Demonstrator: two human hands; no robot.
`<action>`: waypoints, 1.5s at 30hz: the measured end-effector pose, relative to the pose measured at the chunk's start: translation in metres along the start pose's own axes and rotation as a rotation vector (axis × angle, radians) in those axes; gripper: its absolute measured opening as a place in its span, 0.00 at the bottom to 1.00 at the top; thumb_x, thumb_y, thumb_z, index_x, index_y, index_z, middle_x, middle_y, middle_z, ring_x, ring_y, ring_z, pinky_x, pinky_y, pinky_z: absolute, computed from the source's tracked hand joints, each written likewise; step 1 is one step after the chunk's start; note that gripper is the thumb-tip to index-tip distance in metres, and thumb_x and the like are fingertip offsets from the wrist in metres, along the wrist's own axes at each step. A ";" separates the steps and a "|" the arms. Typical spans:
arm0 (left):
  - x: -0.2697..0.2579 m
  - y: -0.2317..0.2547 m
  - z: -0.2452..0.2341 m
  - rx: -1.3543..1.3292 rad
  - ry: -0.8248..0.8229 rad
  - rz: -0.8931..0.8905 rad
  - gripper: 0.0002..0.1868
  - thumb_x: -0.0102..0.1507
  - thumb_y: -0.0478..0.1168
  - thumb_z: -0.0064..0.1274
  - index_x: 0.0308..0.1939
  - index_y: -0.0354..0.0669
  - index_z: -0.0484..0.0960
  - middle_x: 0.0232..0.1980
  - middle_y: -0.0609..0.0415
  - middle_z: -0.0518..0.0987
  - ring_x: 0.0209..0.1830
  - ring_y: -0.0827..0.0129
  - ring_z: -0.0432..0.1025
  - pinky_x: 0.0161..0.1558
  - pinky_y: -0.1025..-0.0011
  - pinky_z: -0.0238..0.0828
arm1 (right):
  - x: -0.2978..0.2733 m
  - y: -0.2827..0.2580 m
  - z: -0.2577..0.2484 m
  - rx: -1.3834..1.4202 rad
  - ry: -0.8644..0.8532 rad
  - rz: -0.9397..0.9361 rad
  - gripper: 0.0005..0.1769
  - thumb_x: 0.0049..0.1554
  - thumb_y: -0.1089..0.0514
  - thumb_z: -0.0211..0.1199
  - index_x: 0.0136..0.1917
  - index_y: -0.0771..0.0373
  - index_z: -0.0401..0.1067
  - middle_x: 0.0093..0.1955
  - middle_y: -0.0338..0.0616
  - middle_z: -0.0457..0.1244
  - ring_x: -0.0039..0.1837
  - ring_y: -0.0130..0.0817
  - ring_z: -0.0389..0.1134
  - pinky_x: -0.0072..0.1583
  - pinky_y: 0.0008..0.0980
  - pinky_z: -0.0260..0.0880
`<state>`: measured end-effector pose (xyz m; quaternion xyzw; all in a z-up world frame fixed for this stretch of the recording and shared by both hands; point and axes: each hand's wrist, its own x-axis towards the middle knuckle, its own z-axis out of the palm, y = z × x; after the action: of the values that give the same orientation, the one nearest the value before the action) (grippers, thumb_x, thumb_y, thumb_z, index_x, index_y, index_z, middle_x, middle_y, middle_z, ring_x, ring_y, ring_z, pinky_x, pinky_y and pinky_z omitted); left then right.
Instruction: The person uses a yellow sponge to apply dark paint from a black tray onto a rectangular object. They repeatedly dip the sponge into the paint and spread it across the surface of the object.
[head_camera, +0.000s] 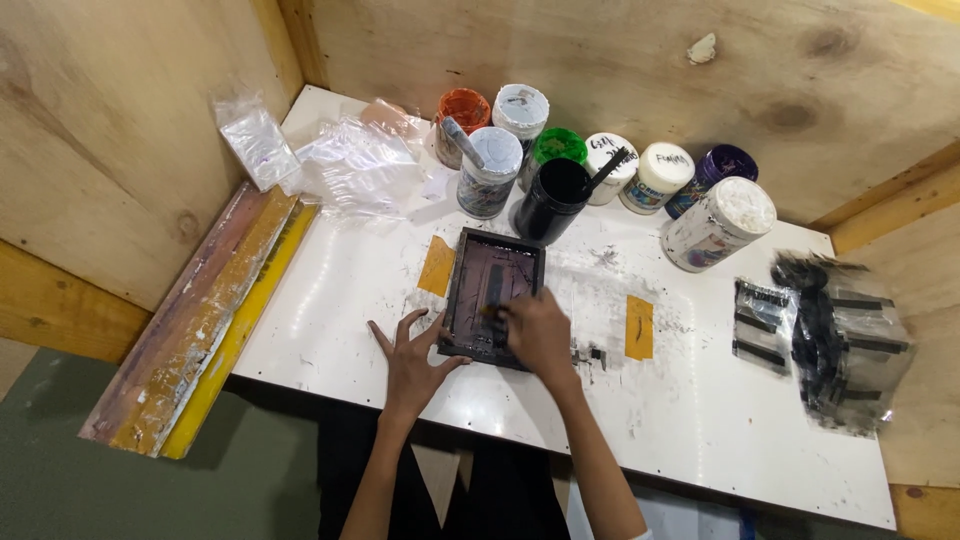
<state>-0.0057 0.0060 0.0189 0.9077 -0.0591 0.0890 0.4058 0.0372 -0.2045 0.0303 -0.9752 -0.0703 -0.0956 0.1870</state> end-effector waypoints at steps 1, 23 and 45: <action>0.000 0.000 0.001 -0.001 0.001 0.001 0.40 0.48 0.44 0.75 0.64 0.44 0.79 0.41 0.59 0.88 0.70 0.60 0.66 0.72 0.31 0.07 | 0.012 0.010 0.006 -0.001 0.001 -0.001 0.07 0.55 0.54 0.66 0.46 0.54 0.83 0.37 0.44 0.68 0.46 0.41 0.65 0.45 0.36 0.71; 0.001 -0.007 0.005 0.015 -0.011 -0.007 0.40 0.48 0.44 0.75 0.64 0.44 0.78 0.41 0.59 0.87 0.70 0.60 0.67 0.72 0.32 0.06 | 0.006 0.002 0.055 -0.273 0.084 -0.165 0.17 0.54 0.66 0.62 0.56 0.53 0.80 0.47 0.43 0.71 0.52 0.37 0.70 0.50 0.31 0.74; -0.003 -0.005 0.002 -0.035 0.004 0.012 0.40 0.49 0.43 0.74 0.65 0.43 0.78 0.40 0.58 0.87 0.70 0.57 0.66 0.71 0.33 0.03 | 0.018 0.086 0.025 1.403 0.358 0.575 0.17 0.68 0.56 0.59 0.66 0.67 0.69 0.50 0.31 0.62 0.47 0.21 0.58 0.46 0.21 0.59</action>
<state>-0.0074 0.0075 0.0134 0.8998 -0.0655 0.0923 0.4213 0.0732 -0.2725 -0.0192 -0.5786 0.1724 -0.1326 0.7861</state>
